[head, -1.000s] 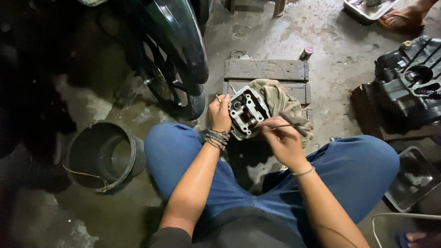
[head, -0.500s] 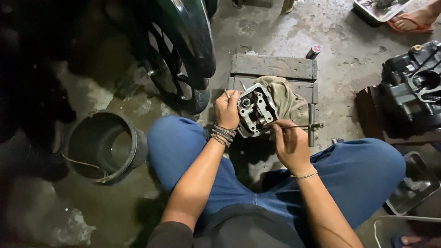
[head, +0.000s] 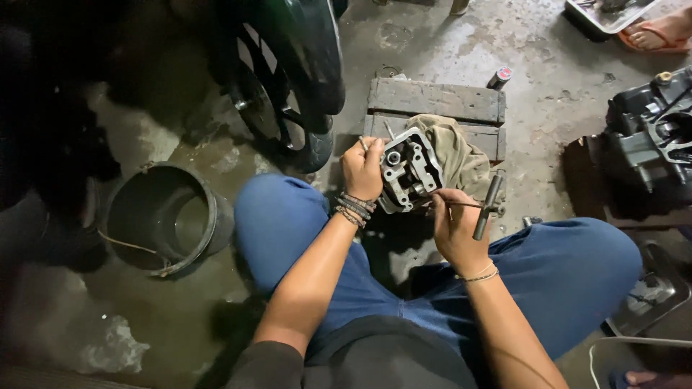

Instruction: Adjusting the valve springs and clearances on a motorcycle cylinder head using a hand tool.

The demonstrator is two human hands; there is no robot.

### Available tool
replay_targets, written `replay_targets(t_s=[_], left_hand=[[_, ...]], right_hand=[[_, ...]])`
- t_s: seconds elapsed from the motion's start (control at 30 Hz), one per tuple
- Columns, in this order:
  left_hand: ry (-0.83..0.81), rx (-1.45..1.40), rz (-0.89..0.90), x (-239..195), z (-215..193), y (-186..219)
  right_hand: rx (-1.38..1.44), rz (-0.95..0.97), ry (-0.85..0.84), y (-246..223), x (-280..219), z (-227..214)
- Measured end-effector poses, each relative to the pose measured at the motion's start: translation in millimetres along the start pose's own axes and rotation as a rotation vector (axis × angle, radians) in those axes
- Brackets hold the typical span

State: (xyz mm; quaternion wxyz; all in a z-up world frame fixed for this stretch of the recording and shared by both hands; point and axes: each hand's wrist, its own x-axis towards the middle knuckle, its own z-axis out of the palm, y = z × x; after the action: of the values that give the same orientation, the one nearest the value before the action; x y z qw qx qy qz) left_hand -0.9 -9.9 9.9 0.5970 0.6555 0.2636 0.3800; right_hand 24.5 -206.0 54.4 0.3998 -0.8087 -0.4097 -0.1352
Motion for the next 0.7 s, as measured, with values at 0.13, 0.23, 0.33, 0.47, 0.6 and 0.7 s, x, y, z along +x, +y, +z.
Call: replay_targets(t_s=[0.13, 0.23, 0.33, 0.47, 0.6, 0.7], left_hand=[[-0.017, 0.02, -0.012, -1.9, 0.4, -9.4], [0.003, 0.024, 0.005, -1.0, -3.2, -7.0], [-0.001, -0.014, 0.004, -0.7, -1.7, -7.1], [0.013, 0.004, 0.013, 0.3, 0.6, -14.4], [0.002, 0.014, 0.018, 0.5, -0.9, -18.9], [0.016, -0.007, 0.025, -0.8, -0.7, -20.4]], right_hand=[[0.158, 0.04, -0.017, -10.7, 0.4, -1.6], [0.06, 0.03, -0.021, -12.1, 2.0, -2.2], [0.06, 0.016, -0.022, -11.2, 1.9, -2.7], [0.036, 0.018, 0.001, -6.6, 1.2, -3.8], [0.089, 0.039, -0.008, -4.8, -5.5, 5.2], [-0.066, 0.014, 0.017, -4.5, -0.8, -4.8]])
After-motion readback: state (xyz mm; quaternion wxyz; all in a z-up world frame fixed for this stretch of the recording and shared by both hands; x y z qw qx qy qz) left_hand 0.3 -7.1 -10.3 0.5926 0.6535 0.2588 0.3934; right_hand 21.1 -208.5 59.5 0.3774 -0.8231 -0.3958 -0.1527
